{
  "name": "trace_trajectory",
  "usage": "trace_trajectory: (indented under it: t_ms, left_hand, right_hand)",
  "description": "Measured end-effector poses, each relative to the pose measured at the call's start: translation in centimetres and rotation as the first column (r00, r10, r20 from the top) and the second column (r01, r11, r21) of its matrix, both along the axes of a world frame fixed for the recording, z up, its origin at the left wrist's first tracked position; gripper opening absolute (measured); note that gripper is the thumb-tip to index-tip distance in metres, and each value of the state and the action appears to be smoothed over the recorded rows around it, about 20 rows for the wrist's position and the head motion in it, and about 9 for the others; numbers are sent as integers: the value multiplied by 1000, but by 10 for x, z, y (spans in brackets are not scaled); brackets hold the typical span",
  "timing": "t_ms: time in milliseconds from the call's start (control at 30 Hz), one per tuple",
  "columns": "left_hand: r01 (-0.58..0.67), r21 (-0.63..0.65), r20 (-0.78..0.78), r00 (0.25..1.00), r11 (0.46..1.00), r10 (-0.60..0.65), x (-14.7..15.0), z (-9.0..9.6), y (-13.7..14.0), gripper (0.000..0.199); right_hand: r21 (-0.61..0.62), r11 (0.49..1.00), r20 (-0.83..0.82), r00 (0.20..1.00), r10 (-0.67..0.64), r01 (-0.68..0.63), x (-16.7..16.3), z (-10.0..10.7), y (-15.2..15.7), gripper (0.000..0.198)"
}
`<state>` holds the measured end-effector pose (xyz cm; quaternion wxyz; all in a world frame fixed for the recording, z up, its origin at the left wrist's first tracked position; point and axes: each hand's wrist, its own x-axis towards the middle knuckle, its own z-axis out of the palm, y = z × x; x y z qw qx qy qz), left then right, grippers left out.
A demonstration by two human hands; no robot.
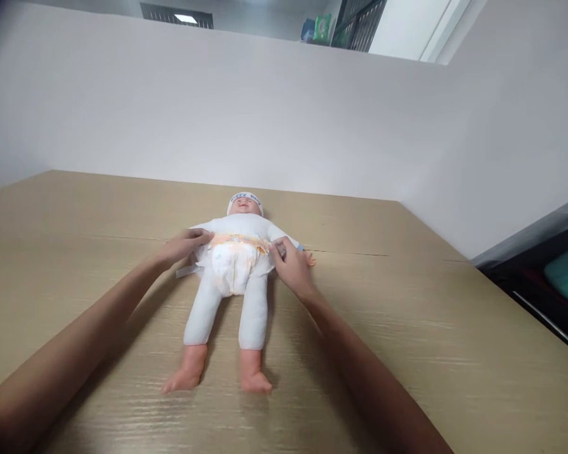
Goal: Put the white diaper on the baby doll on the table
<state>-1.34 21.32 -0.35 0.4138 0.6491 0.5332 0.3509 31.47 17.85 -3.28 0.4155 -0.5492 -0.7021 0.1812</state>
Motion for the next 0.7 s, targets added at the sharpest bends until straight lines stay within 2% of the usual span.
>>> trace_trajectory:
  t_ms: [100, 167, 267, 300, 367, 433, 500, 700]
  left_hand:
    - [-118, 137, -45, 991, 984, 125, 6, 15, -5, 41]
    - [-116, 313, -104, 982, 943, 155, 22, 29, -12, 33]
    - [102, 581, -249, 967, 807, 57, 59, 46, -25, 26]
    - [197, 619, -304, 953, 760, 0, 72, 49, -28, 27]
    - [351, 606, -406, 908, 714, -102, 93, 50, -32, 29]
    - [442, 538, -510, 849, 718, -141, 105, 45, -33, 33]
    - [464, 479, -575, 807, 745, -133, 108, 37, -32, 34]
    - [403, 410, -589, 802, 818, -99, 101, 26, -29, 45]
  right_hand:
    - [62, 994, 81, 992, -94, 89, 18, -4, -24, 32]
    - [87, 989, 117, 985, -128, 118, 26, -10, -32, 31]
    - [82, 985, 151, 975, -161, 150, 29, -19, -31, 31]
    - [72, 984, 157, 972, -173, 164, 29, -22, -30, 30]
    - [43, 980, 162, 967, -196, 192, 29, -26, -27, 28]
    - [7, 977, 158, 964, -212, 214, 29, -28, -25, 25]
    - [-34, 972, 150, 963, -223, 230, 31, -28, -25, 23]
    - [-198, 955, 136, 971, -196, 220, 43, -25, -21, 29]
